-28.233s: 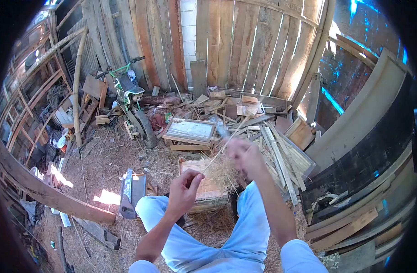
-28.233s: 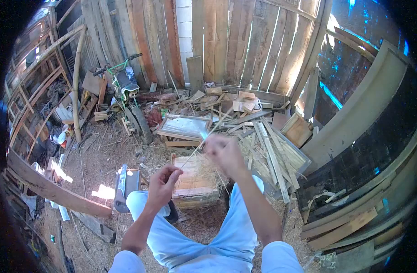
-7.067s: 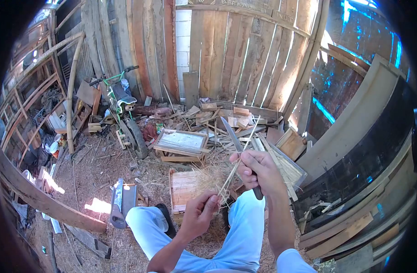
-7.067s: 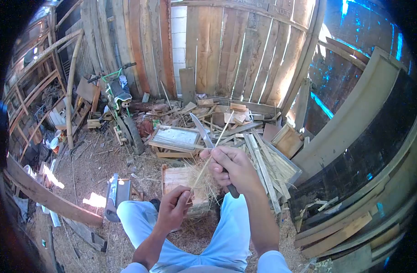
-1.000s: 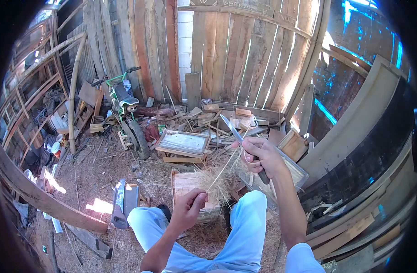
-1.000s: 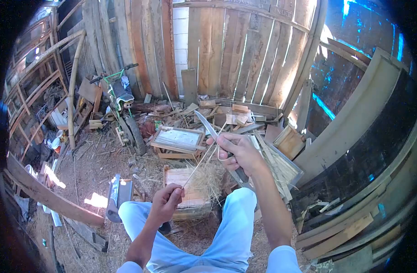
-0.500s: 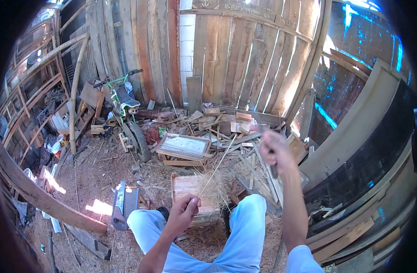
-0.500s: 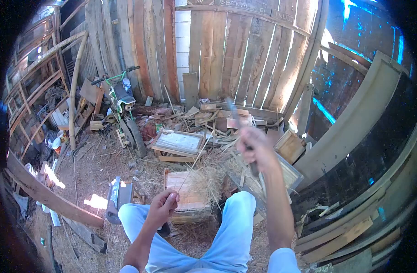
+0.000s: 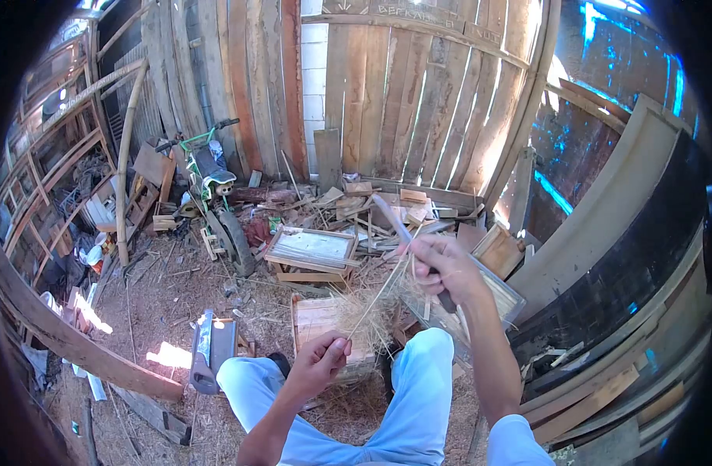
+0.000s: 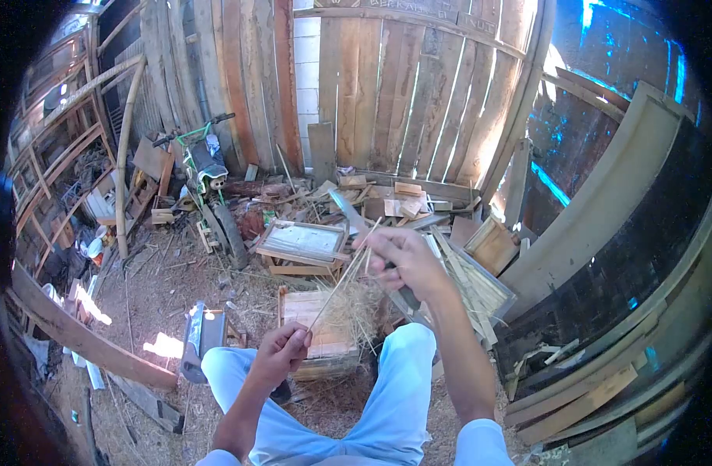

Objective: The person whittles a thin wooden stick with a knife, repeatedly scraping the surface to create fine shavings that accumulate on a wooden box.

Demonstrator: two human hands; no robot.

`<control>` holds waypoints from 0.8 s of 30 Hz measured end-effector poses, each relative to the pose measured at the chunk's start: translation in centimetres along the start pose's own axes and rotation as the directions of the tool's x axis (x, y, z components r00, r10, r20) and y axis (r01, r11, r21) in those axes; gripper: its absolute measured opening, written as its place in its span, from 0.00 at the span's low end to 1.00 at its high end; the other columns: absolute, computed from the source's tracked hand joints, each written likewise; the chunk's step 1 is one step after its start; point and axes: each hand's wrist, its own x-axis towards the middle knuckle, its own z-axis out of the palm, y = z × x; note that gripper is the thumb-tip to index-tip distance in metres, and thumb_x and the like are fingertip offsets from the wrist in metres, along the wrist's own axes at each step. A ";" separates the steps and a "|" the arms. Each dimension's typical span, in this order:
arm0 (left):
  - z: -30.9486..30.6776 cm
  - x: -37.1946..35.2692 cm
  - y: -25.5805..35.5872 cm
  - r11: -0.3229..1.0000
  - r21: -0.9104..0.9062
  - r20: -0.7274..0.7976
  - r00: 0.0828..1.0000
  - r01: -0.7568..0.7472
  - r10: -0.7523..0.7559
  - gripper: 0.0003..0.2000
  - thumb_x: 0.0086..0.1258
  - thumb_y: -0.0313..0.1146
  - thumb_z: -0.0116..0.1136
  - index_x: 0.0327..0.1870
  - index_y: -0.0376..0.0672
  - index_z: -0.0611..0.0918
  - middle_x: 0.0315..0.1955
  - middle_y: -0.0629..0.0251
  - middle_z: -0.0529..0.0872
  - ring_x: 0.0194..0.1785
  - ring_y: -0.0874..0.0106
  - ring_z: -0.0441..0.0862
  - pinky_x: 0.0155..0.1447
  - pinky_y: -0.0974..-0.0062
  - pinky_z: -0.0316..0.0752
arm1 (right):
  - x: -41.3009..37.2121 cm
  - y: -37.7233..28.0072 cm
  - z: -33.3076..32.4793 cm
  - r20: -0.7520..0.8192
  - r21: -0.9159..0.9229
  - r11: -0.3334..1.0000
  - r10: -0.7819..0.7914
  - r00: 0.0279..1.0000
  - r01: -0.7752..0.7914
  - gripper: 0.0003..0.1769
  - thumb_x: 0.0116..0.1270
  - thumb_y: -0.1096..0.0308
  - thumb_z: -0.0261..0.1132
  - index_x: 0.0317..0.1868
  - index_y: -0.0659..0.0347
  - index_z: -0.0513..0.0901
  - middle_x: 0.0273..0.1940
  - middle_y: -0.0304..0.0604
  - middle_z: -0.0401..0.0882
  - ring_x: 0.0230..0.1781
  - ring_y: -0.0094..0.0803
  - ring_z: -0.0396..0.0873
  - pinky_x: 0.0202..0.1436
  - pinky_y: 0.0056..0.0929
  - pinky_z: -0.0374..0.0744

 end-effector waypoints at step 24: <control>0.3 0.8 -0.5 0.965 0.226 -0.142 0.976 -0.132 0.167 0.08 0.74 0.30 0.47 0.36 0.36 0.76 0.23 0.75 0.72 0.27 0.85 0.67 0.31 0.86 0.64 | 0.2 1.3 0.4 0.140 -0.016 0.994 0.110 0.984 -0.109 0.19 0.71 0.60 0.56 0.53 0.66 0.74 0.19 0.29 0.63 0.13 0.12 0.55 0.13 0.13 0.52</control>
